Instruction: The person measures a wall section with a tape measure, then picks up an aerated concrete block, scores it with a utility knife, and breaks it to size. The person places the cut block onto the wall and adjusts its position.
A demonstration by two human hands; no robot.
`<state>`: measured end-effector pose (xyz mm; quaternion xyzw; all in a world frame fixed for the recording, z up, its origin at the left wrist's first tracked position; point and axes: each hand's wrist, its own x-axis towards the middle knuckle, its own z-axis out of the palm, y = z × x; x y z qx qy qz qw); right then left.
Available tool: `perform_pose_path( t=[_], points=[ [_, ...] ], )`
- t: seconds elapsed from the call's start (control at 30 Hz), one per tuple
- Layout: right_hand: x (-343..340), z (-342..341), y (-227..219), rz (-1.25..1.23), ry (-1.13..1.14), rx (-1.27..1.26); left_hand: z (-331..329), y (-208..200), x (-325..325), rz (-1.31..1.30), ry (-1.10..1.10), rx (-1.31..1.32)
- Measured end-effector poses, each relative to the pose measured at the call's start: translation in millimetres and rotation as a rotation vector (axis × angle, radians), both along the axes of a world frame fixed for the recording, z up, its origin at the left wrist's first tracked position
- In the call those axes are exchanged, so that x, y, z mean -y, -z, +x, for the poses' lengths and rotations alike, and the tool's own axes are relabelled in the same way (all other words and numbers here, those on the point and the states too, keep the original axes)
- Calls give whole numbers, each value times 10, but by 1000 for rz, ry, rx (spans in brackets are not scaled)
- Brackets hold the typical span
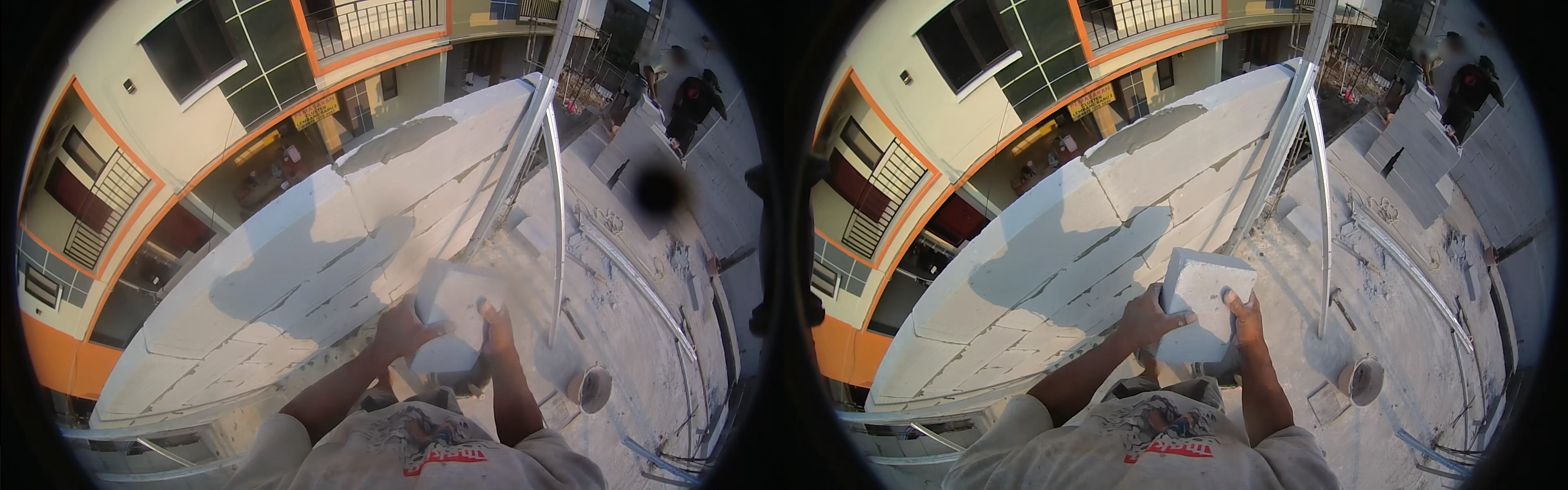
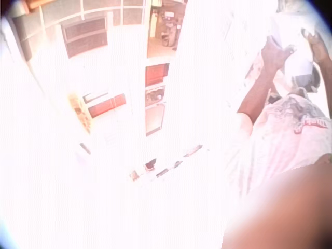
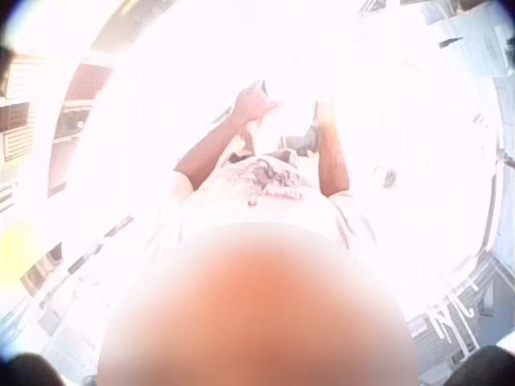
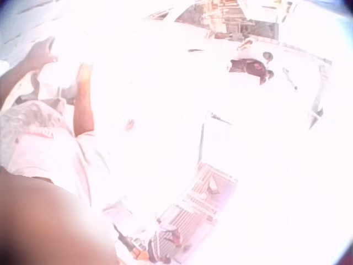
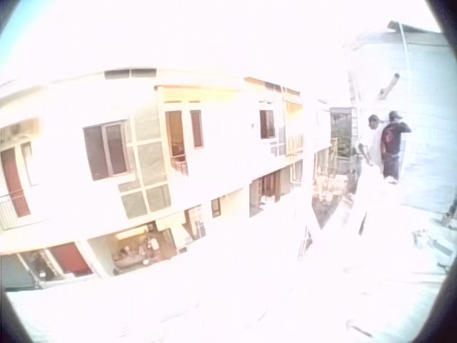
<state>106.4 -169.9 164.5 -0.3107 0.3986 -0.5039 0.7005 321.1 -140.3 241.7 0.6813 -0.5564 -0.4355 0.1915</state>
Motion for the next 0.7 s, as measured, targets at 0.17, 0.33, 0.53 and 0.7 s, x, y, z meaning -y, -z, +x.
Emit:
perform_pose_path(
  t=[0.17,0.33,0.53,0.7],
  points=[
    [694,225,-602,-111,356,20,504,-413,576,-432,82,-165],
    [1858,-52,-1516,-97,464,-39,1367,-892,579,-742,-131,-501],
    [3163,91,-2129,-165,302,-283,2024,-1178,763,-754,-512,-539],
    [3889,583,-2426,-387,188,-312,2152,-1284,1045,-829,-657,-509]
  ],
)
